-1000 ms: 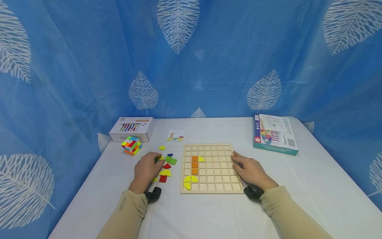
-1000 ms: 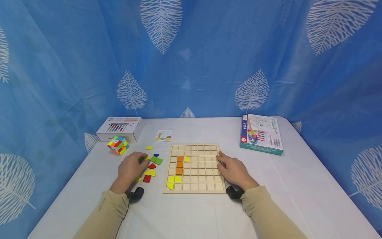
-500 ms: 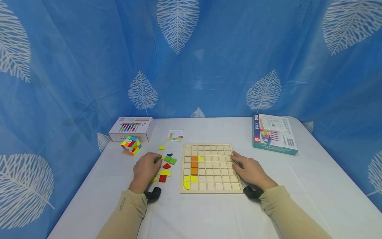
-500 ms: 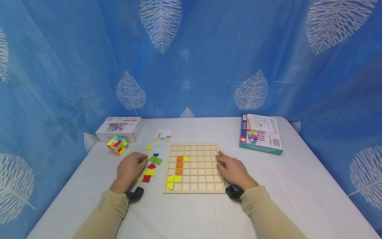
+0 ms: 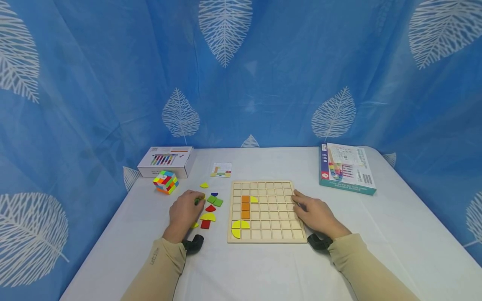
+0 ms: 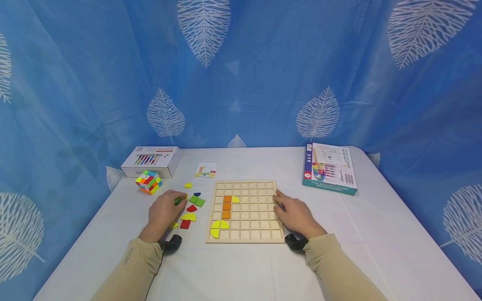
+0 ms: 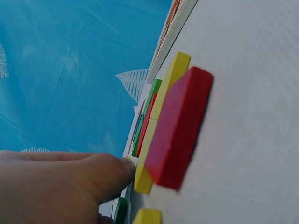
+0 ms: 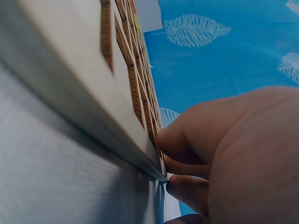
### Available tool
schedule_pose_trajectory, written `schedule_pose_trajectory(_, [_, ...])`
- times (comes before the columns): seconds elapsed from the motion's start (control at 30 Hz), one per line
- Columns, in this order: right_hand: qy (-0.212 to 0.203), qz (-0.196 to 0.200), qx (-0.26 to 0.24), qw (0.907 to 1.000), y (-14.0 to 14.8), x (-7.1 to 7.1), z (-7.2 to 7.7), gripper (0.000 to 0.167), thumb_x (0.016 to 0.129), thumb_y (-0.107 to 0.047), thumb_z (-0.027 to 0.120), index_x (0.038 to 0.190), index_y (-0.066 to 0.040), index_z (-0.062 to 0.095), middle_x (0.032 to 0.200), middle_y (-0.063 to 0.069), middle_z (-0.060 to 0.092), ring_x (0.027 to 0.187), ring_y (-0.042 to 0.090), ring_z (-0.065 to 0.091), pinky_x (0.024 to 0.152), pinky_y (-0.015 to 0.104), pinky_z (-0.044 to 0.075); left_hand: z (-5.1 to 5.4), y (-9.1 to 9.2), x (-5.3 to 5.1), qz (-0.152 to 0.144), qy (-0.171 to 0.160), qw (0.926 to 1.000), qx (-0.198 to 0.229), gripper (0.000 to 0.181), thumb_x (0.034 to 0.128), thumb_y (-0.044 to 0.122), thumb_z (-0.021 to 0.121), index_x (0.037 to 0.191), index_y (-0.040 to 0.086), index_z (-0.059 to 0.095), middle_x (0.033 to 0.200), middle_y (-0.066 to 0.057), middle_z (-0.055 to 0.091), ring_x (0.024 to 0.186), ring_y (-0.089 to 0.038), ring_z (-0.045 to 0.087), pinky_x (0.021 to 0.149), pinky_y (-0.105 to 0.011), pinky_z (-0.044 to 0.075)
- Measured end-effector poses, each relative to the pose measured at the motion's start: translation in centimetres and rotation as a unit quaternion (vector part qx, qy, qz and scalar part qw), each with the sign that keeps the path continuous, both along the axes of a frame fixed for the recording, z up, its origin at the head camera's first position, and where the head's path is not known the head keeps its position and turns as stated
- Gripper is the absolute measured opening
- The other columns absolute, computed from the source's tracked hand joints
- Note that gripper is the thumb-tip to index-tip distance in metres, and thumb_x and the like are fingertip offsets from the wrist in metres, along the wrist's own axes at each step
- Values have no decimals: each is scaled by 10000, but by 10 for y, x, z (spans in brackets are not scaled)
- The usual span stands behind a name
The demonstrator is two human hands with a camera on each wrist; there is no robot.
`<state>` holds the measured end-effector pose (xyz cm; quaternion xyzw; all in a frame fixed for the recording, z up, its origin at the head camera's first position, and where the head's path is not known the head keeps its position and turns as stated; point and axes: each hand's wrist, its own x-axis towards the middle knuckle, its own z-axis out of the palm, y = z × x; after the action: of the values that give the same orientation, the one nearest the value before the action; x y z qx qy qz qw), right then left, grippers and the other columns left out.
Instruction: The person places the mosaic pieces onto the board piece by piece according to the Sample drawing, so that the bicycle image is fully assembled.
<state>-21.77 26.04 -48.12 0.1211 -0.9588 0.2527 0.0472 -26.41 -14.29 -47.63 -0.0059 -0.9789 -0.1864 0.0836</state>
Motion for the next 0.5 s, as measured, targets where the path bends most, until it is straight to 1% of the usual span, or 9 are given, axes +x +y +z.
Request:
schedule_pose_trajectory(0.13, [-25,-23,-3,10000,0,0,0,461,1024,-234,594,1429,-14,589,1567,138,472,1383,426,503,1104,590,416,2,1,1,6,42,10000,57,359,946,293,752,1279,161,734,1296,-108,677,1112,-327,677,861,-479,585])
schedule_pose_trajectory(0.2, [-31,-25,6,10000,0,0,0,463,1025,-237,591,1431,-15,587,1568,138,470,1385,428,500,1104,591,415,4,2,2,-9,103,9998,165,361,946,296,754,1281,165,733,1306,-106,676,1140,-329,672,878,-483,581])
schedule_pose_trajectory(0.27, [-44,-38,8,10000,0,0,0,463,1025,-236,590,1433,-15,586,1569,137,469,1387,427,497,1105,590,415,5,3,2,-45,159,9992,363,347,946,301,755,1267,171,741,1312,-98,678,1169,-326,663,901,-479,576])
schedule_pose_trajectory(0.43, [-50,-19,11,10000,-1,0,1,458,1025,-223,591,1431,-11,586,1568,144,470,1387,433,495,1103,595,414,9,9,7,-296,307,9947,938,290,938,283,769,1205,171,771,1285,-64,708,1229,-306,647,976,-474,550])
schedule_pose_trajectory(0.5, [-55,-15,17,10000,-1,0,2,457,1025,-221,590,1431,-12,586,1569,145,469,1387,435,495,1102,597,413,11,12,10,-423,395,9928,1052,275,927,268,782,1184,171,781,1260,-47,725,1234,-292,651,996,-478,541])
